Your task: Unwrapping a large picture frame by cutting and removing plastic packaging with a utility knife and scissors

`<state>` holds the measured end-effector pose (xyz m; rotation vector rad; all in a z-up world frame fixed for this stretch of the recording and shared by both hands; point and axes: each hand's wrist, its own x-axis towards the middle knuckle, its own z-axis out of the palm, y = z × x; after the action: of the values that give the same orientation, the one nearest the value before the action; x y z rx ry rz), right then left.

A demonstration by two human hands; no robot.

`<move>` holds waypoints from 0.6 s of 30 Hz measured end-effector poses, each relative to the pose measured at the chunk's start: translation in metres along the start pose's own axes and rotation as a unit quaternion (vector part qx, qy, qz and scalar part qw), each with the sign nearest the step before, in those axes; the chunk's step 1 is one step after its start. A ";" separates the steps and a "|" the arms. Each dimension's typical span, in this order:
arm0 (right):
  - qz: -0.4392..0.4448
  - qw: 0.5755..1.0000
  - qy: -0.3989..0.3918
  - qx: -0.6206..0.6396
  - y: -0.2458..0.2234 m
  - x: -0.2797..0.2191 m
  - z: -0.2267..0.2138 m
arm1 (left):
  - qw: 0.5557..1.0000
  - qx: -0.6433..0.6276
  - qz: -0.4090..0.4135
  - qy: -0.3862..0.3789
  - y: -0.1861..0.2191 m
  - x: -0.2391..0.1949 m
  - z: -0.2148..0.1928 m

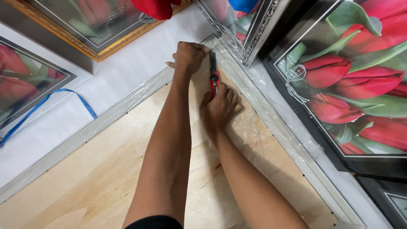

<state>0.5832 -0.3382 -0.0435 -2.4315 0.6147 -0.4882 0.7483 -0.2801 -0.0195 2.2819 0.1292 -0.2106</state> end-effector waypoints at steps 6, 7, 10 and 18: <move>-0.076 0.996 0.027 0.028 0.008 -0.010 0.005 | 0.992 -0.021 0.114 0.045 -0.022 0.015 0.008; -0.075 0.997 0.026 0.025 0.007 -0.010 0.006 | 0.992 -0.023 0.113 0.042 -0.031 0.020 0.012; -0.038 0.999 0.015 0.034 -0.002 0.003 0.008 | 0.978 -0.044 0.198 0.044 -0.032 0.030 0.011; -0.116 0.990 0.010 0.080 0.005 -0.022 -0.010 | 0.984 -0.075 0.158 0.025 -0.029 0.020 0.005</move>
<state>0.5590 -0.3348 -0.0430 -2.3568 0.2877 -0.6329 0.7632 -0.2644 -0.0481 2.1219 -0.1860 0.0225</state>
